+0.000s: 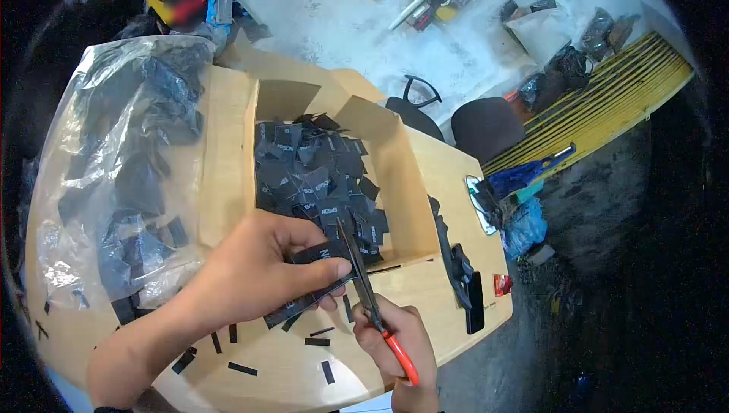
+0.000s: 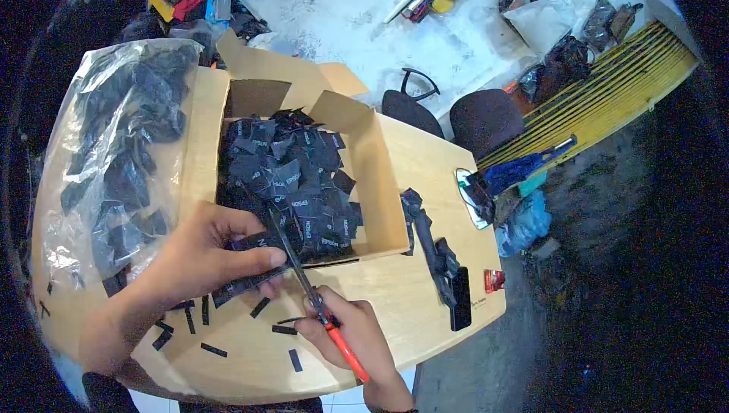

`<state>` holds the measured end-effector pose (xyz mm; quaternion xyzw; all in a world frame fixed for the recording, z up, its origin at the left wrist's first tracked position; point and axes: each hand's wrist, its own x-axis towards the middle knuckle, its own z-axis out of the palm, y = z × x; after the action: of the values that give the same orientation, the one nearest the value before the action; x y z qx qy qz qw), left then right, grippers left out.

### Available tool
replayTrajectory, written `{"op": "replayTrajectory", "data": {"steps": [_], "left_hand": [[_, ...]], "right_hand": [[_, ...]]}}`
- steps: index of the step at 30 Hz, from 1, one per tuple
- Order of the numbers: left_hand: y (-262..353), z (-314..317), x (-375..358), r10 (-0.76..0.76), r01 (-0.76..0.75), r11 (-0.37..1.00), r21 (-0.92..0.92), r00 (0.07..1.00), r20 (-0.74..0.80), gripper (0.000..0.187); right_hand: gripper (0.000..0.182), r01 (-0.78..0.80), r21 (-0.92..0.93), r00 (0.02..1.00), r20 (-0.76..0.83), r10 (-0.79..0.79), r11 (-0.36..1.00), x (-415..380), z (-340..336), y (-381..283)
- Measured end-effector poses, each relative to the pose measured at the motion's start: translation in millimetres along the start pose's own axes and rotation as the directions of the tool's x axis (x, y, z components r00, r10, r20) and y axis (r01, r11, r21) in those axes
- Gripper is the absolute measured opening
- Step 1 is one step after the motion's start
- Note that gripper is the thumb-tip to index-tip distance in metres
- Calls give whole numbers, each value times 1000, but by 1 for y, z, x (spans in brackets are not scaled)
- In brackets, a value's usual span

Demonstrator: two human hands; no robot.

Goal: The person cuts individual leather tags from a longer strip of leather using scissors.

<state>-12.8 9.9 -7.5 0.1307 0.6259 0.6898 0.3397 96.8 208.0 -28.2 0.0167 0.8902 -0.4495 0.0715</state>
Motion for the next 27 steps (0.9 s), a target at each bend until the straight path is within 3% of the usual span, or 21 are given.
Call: {"op": "replayTrajectory", "data": {"steps": [6, 12, 14, 15, 17, 19, 21, 22, 23, 25, 27], "left_hand": [[-2, -1, 1, 42, -42, 999, 1, 999, 17, 14], [-2, -2, 2, 17, -16, 999, -31, 1000, 27, 15], [-2, -3, 2, 27, -27, 1000, 0, 999, 29, 16], [-2, -2, 2, 36, -37, 999, 30, 999, 34, 16], [-2, -2, 2, 37, -39, 999, 33, 998, 48, 16], [-3, -2, 1, 35, -37, 999, 39, 998, 56, 16], [-5, 1, -2, 63, -65, 997, 29, 994, 87, 15], [-4, 3, -4, 134, -156, 967, 203, 984, 115, 14], [-4, 7, -7, 133, -159, 963, 218, 983, 127, 14], [-2, 17, -14, 220, -291, 907, 305, 944, 245, 13], [1, 24, -20, 278, -352, 854, 383, 931, 235, 13]], "right_hand": [[32, 36, -24, 999, 3, -36, 999, 1, 1, 6], [31, -52, -12, 999, -2, 52, 999, 2, 3, 5], [39, -98, 208, 991, -67, 114, 973, 6, 6, 3], [39, -95, 210, 991, -71, 112, 973, 8, 5, 5], [51, 40, 518, 995, -95, 10, 855, 13, 3, 9], [65, -5, 627, 999, -27, 28, 779, 12, -5, -2], [69, 222, 647, 975, -162, -153, 730, 12, -5, -1], [53, 243, 692, 969, -204, -139, 680, 9, -6, -6], [53, 256, 695, 965, -221, -139, 672, 9, -5, -12], [33, 332, 466, 925, -333, -185, 820, 9, -4, -24], [30, 303, 432, 925, -346, -154, 849, 6, -4, -32]]}}
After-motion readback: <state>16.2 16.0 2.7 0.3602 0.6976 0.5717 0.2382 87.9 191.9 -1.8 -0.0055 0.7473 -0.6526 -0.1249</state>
